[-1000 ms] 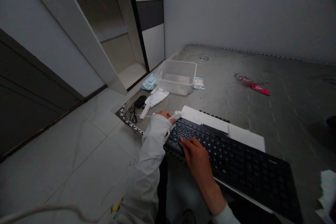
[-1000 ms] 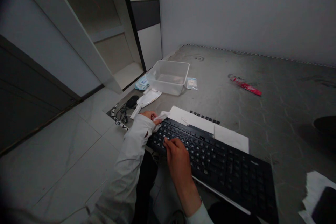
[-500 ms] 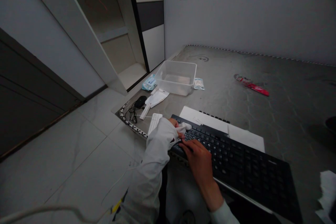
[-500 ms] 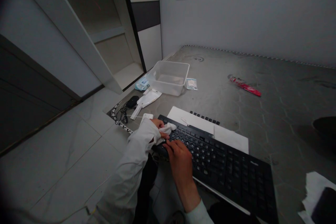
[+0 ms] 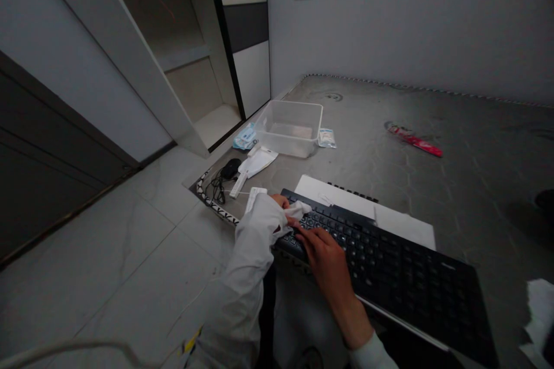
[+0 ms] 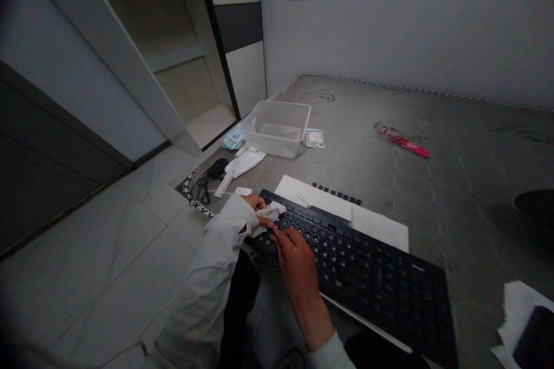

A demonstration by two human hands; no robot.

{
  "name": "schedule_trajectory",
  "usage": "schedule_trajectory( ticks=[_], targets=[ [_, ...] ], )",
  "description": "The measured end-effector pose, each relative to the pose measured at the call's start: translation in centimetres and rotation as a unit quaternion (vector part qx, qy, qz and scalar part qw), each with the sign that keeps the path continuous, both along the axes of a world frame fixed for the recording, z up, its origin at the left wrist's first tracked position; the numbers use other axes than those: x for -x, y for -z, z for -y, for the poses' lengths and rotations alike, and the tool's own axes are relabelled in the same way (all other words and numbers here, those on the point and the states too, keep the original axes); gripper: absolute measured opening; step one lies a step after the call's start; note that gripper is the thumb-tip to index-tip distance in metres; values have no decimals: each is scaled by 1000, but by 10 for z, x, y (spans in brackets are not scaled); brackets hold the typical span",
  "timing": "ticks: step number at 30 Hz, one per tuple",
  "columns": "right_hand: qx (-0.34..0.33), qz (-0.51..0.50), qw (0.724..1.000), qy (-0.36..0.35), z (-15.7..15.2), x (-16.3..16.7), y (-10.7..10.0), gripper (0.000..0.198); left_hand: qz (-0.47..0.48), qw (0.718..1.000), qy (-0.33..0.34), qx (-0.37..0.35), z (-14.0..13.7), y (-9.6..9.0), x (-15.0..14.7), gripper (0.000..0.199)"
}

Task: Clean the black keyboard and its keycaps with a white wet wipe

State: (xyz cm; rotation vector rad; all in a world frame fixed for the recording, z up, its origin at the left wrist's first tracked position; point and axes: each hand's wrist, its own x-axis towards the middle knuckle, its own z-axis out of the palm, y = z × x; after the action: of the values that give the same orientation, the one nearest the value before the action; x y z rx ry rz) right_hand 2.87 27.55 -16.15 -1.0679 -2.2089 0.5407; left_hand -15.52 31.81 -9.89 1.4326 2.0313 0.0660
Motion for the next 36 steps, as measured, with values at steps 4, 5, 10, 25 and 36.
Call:
schedule_trajectory(
  ticks=[4, 5, 10, 25, 36],
  targets=[
    [-11, 4, 1000, 8, 0, -1, -1, 27, -16, 1000, 1, 21, -2, -7, -1, 39],
    [-10, 8, 1000, 7, 0, -1, -1, 27, -18, 1000, 2, 26, -3, -9, -1, 38],
    [-13, 37, 999, -4, 1, -2, -2, 24, -24, 999, 2, 35, -4, -7, -1, 36],
    [-9, 32, 999, 9, 6, 3, -2, 18, -20, 1000, 10, 18, 1, 0, 0, 45],
    [24, -6, 999, 45, 4, 1, -4, 8, 4, 999, 18, 36, 2, 4, -6, 35]
  ],
)
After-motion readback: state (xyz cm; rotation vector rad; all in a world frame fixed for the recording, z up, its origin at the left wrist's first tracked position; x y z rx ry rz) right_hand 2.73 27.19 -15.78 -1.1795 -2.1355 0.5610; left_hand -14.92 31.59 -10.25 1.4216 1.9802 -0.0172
